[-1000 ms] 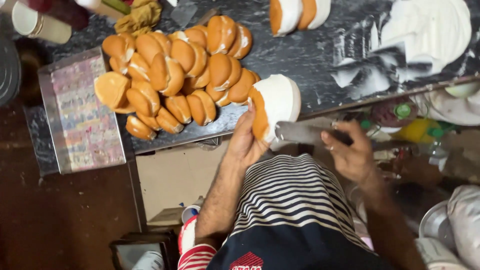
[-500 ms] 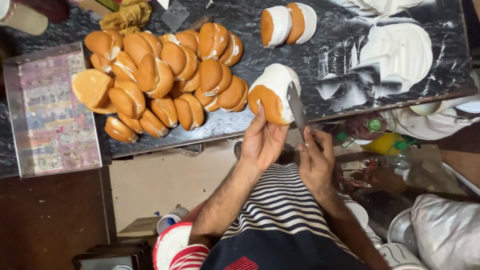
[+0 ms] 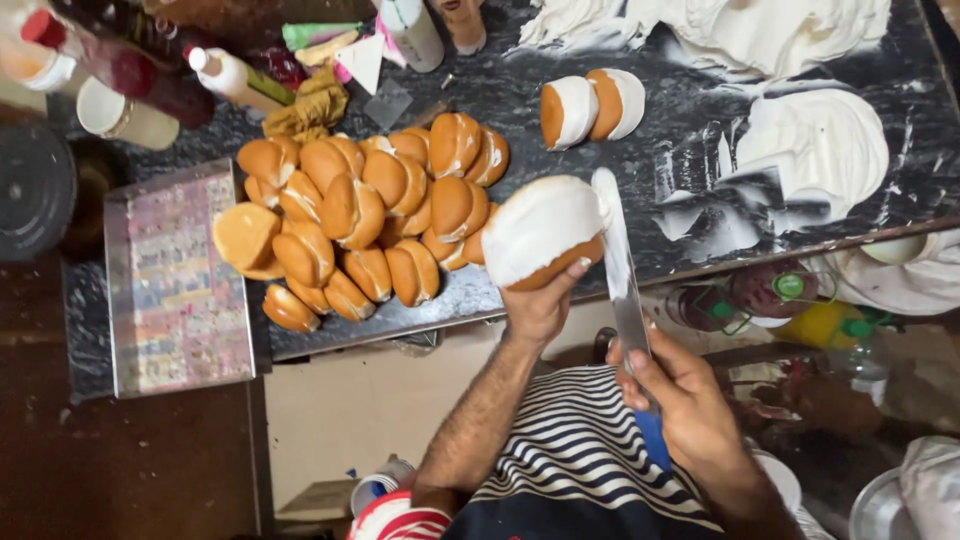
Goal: Filling sliced buns with white cream and arranging them on a tray.
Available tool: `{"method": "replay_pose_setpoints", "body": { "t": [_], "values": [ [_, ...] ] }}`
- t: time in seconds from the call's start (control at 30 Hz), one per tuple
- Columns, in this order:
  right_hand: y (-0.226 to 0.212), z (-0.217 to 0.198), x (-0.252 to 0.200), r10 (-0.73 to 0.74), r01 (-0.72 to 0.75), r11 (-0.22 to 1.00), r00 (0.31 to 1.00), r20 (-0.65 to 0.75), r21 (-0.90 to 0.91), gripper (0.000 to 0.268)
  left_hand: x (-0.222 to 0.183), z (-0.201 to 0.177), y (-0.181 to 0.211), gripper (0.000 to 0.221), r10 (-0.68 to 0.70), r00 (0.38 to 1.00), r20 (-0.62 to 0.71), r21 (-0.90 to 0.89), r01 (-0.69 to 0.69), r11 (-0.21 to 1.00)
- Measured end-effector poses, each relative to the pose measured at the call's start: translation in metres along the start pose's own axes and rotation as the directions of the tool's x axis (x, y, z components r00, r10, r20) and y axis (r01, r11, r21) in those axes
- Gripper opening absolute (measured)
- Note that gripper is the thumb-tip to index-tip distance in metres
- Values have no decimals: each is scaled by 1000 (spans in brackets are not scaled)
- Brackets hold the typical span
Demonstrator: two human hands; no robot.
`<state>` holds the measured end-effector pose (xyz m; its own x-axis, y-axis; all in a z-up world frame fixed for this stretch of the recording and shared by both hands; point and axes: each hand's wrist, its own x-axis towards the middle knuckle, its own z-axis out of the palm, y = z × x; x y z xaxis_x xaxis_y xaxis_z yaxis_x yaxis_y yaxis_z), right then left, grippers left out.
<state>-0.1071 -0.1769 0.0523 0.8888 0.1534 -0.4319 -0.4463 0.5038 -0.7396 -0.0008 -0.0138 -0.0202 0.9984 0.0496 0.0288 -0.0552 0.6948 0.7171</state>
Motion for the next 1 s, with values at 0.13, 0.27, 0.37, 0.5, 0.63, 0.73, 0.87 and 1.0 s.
{"method": "replay_pose_setpoints", "body": {
  "t": [0.13, 0.27, 0.37, 0.5, 0.63, 0.73, 0.87, 1.0],
  "values": [
    [-18, 33, 4, -331, 295, 845, 944, -3, -447, 44, -5, 0, 4, 49, 135, 989, 59, 587, -144, 797],
    [-19, 42, -9, -630, 303, 161, 764, 138, -939, 50, -2, -1, 3, 51, 125, 992, -1, 628, -96, 772],
    [-20, 37, -24, -664, 245, -148, 693, 280, -958, 50, 1, -15, 2, 49, 32, 999, -30, 661, -5, 750],
    [-20, -12, -37, -554, 297, -70, 782, 284, -952, 48, 14, 16, 45, 63, -129, 978, 167, 690, -22, 723],
    [-31, -85, -2, -644, 534, 329, 730, 228, -779, 37, 16, -17, 55, 69, -507, 821, 263, 631, 251, 734],
    [-50, -86, 33, -310, 220, 669, 951, 3, -710, 44, 8, -58, 32, 64, -684, 595, 422, 643, 336, 689],
    [-42, -84, 66, -281, 519, 492, 854, 437, -699, 39, -11, -73, 19, 67, -675, 501, 542, 321, 619, 717],
    [-47, -76, 65, -401, 655, 456, 756, 518, -603, 38, -24, -80, 31, 59, -645, 672, 365, 57, 675, 736]
  ]
}}
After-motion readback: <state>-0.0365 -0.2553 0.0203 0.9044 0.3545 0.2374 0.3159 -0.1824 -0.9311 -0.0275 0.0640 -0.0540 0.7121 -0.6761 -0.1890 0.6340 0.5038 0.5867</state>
